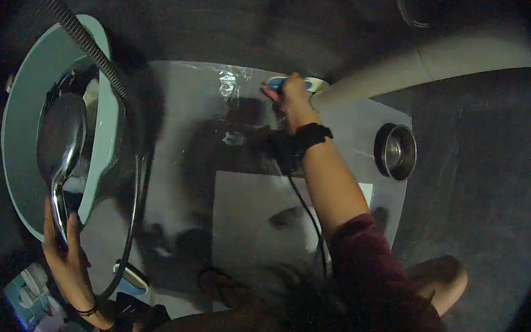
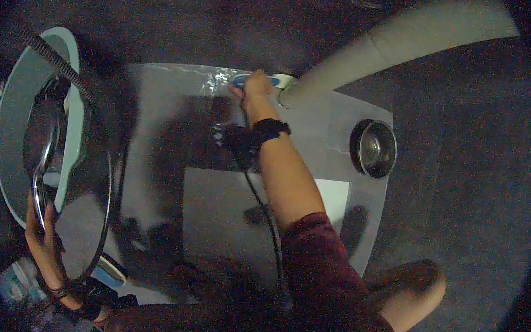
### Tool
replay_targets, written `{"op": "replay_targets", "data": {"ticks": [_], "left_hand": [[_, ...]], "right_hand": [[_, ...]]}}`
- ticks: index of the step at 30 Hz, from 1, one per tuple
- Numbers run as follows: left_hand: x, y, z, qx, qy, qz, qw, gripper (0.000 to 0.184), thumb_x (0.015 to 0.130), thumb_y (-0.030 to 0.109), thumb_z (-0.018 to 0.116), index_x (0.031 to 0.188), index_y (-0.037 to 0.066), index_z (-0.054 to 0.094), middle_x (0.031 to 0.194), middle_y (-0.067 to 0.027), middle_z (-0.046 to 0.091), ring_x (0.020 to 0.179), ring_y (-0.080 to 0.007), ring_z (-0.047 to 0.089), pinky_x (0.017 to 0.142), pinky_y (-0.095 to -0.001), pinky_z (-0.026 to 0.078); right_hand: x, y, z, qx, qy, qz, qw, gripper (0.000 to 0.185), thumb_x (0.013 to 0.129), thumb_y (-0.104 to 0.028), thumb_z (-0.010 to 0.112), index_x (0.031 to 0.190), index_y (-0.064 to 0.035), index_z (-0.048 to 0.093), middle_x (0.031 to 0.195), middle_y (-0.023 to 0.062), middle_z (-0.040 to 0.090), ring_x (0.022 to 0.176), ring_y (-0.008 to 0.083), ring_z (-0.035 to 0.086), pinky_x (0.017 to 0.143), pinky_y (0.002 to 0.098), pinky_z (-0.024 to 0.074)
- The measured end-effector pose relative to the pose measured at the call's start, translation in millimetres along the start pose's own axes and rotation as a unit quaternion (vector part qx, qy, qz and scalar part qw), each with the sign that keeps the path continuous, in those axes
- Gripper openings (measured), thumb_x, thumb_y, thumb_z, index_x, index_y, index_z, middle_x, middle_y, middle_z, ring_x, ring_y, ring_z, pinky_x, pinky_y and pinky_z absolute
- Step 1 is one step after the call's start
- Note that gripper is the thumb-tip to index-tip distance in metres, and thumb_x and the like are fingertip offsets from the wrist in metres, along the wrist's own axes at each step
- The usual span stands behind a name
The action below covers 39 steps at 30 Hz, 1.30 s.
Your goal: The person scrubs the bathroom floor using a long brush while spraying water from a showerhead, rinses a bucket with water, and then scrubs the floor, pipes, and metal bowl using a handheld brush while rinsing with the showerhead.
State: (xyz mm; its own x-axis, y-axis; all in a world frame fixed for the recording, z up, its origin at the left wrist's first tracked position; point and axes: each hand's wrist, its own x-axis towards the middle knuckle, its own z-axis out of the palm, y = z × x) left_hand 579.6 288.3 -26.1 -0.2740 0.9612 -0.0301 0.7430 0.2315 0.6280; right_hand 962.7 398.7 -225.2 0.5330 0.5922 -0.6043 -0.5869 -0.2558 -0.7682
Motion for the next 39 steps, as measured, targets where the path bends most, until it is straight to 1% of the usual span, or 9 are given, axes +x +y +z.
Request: {"op": "replay_targets", "data": {"ticks": [5, 7, 10, 12, 14, 20, 34, 36, 39], "left_hand": [[11, -34, 0, 0.002, 0.028, 0.087, 0.996, 0.045, 0.081, 0.019, 0.055, 0.122, 0.006, 0.042, 0.073, 0.0001, 0.053, 0.041, -0.0023, 0.029, 0.036, -0.0196, 0.023], [10, -34, 3, 0.002, 0.045, 0.145, 0.988, 0.044, 0.081, 0.019, 0.054, 0.122, 0.006, 0.042, 0.074, -0.0004, 0.053, 0.041, -0.0022, 0.03, 0.036, -0.0195, 0.023], [-1, 1, 1, 0.007, -0.003, -0.004, 1.0, 0.045, 0.081, 0.019, 0.054, 0.122, 0.006, 0.042, 0.075, -0.001, 0.054, 0.042, -0.0021, 0.031, 0.036, -0.0193, 0.023], [1, -6, 1, -0.002, 0.006, 0.001, 1.0, 0.044, 0.081, 0.019, 0.054, 0.122, 0.006, 0.042, 0.074, -0.0005, 0.054, 0.041, -0.0018, 0.029, 0.036, -0.0192, 0.021], [0, -6, 0, -0.015, 0.016, 0.004, 1.0, 0.044, 0.081, 0.019, 0.054, 0.122, 0.007, 0.042, 0.074, -0.0001, 0.054, 0.04, -0.0015, 0.028, 0.035, -0.0192, 0.02], [6, -12, -2, -0.005, -0.007, 0.034, 0.999, 0.044, 0.082, 0.017, 0.055, 0.12, -0.001, 0.042, 0.11, -0.0109, 0.052, 0.094, -0.0128, 0.048, 0.084, -0.0258, 0.037], [5, -25, 5, -0.014, 0.031, 0.006, 0.999, 0.043, 0.08, 0.022, 0.057, 0.12, 0.01, 0.046, 0.069, -0.0001, 0.053, 0.041, -0.0026, 0.027, 0.036, -0.0202, 0.02], [5, -16, 4, -0.02, 0.034, -0.003, 0.999, 0.044, 0.08, 0.023, 0.057, 0.121, 0.01, 0.045, 0.068, -0.0009, 0.054, 0.04, -0.0027, 0.027, 0.036, -0.0201, 0.021], [9, -26, 5, -0.006, 0.05, 0.022, 0.998, 0.044, 0.08, 0.022, 0.057, 0.121, 0.01, 0.045, 0.068, -0.0009, 0.055, 0.04, -0.0027, 0.027, 0.036, -0.0201, 0.021]], "right_hand": [[130, 104, -12, -0.259, -0.103, -0.331, 0.901, 0.035, 0.089, -0.029, 0.03, 0.097, 0.0024, 0.043, 0.097, 0.0197, 0.046, 0.083, 0.0313, 0.053, 0.065, 0.036, 0.0542], [-16, 51, 32, -0.623, -0.117, -0.527, 0.566, 0.031, 0.086, -0.026, 0.038, 0.096, 0.0029, 0.043, 0.096, 0.0205, 0.046, 0.083, 0.0288, 0.054, 0.066, 0.0359, 0.0532], [-9, 68, 78, -0.681, -0.202, -0.34, 0.617, 0.053, 0.063, -0.046, 0.065, 0.086, 0.0007, 0.055, 0.091, 0.0207, 0.054, 0.091, 0.0326, 0.052, 0.072, 0.0421, 0.0446], [26, 110, 54, -0.061, -0.309, -0.215, 0.924, 0.04, 0.068, -0.04, 0.061, 0.08, -0.0014, 0.058, 0.086, 0.0207, 0.053, 0.087, 0.0336, 0.053, 0.069, 0.0414, 0.044], [-103, -6, 23, -0.471, -0.326, -0.376, 0.729, 0.038, 0.079, -0.027, 0.052, 0.099, 0.0056, 0.046, 0.084, 0.0207, 0.056, 0.079, 0.0302, 0.058, 0.059, 0.0397, 0.0464], [-62, 15, -69, -0.642, 0.129, -0.244, 0.716, 0.024, 0.074, -0.022, 0.054, 0.075, 0.0016, 0.057, 0.067, 0.0172, 0.058, 0.069, 0.0345, 0.058, 0.068, 0.0403, 0.0445], [-37, 18, -84, -0.796, -0.017, -0.32, 0.514, 0.019, 0.073, -0.016, 0.053, 0.084, 0.0001, 0.057, 0.073, 0.0157, 0.059, 0.061, 0.0327, 0.057, 0.053, 0.0381, 0.0457], [-19, 31, -64, -0.896, -0.036, -0.291, 0.332, 0.021, 0.073, -0.015, 0.054, 0.087, 0.0011, 0.055, 0.077, 0.0181, 0.059, 0.067, 0.0359, 0.057, 0.059, 0.0401, 0.0458], [-74, 45, -51, -0.661, -0.039, -0.211, 0.719, 0.036, 0.078, -0.024, 0.052, 0.095, 0.007, 0.044, 0.08, 0.0247, 0.057, 0.072, 0.0339, 0.058, 0.065, 0.0457, 0.0436]]}}
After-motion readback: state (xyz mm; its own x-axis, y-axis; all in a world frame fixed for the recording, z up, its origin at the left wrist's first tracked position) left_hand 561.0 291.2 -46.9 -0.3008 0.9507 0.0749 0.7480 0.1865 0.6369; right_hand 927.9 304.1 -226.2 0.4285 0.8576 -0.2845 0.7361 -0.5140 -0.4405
